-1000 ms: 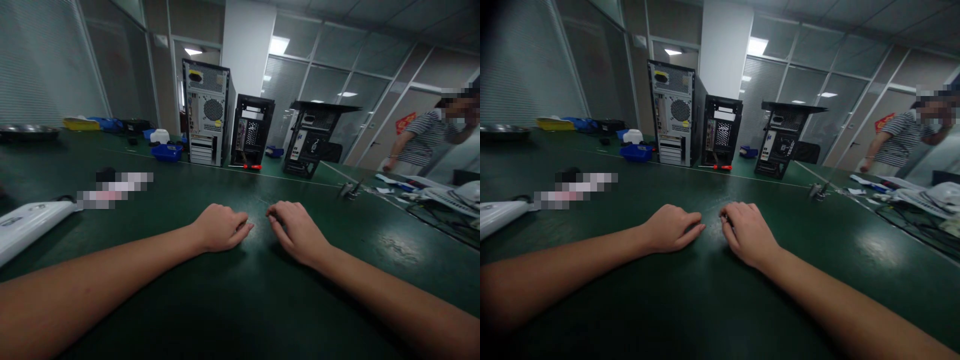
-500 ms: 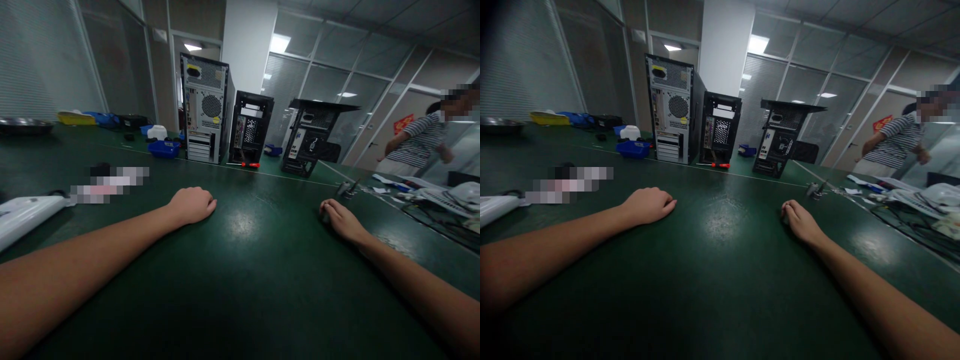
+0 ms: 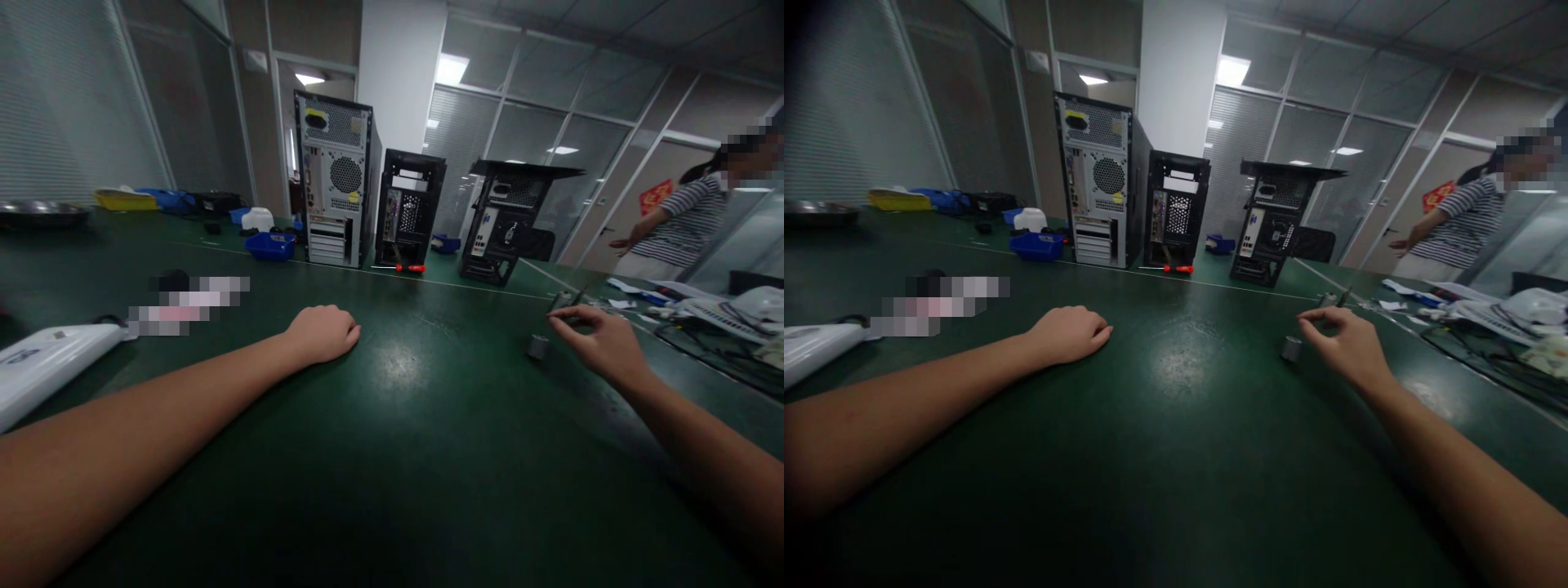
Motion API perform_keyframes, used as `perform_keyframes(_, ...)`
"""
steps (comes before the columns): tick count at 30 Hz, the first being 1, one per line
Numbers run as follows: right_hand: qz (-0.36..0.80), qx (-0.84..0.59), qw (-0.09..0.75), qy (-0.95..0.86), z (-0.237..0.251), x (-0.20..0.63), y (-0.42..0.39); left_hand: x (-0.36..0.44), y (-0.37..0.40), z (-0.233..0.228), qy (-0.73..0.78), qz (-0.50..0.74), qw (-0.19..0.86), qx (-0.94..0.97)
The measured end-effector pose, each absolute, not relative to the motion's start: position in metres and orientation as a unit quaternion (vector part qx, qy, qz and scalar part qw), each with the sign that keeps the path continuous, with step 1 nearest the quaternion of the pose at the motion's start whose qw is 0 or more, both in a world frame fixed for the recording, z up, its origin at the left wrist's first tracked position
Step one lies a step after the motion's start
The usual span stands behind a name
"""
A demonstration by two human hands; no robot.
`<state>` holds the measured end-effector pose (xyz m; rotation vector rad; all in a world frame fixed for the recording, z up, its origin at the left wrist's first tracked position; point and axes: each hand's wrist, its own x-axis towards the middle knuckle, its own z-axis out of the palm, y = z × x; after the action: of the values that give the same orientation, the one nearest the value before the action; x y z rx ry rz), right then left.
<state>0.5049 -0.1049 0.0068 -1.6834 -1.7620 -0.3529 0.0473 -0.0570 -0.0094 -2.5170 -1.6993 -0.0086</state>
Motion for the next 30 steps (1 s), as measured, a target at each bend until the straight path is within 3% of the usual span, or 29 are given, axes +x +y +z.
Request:
perform_keyframes(7,-0.092,-0.679,0.312,-0.658,0.007,0.501,-0.108,0.046,-0.055,-0.012,-0.547,-0.007,0.07,-0.834)
perform_keyframes(16,-0.059,-0.698,0.196,-0.686,0.005,0.496,-0.107,0.044,-0.053,-0.014,-0.537,-0.015,0.061,-0.841)
perform_keyframes(30,-0.062,-0.674,0.19,-0.711,-0.006,0.507,-0.097,0.046,-0.055,-0.014,-0.546,-0.014,0.068,-0.835)
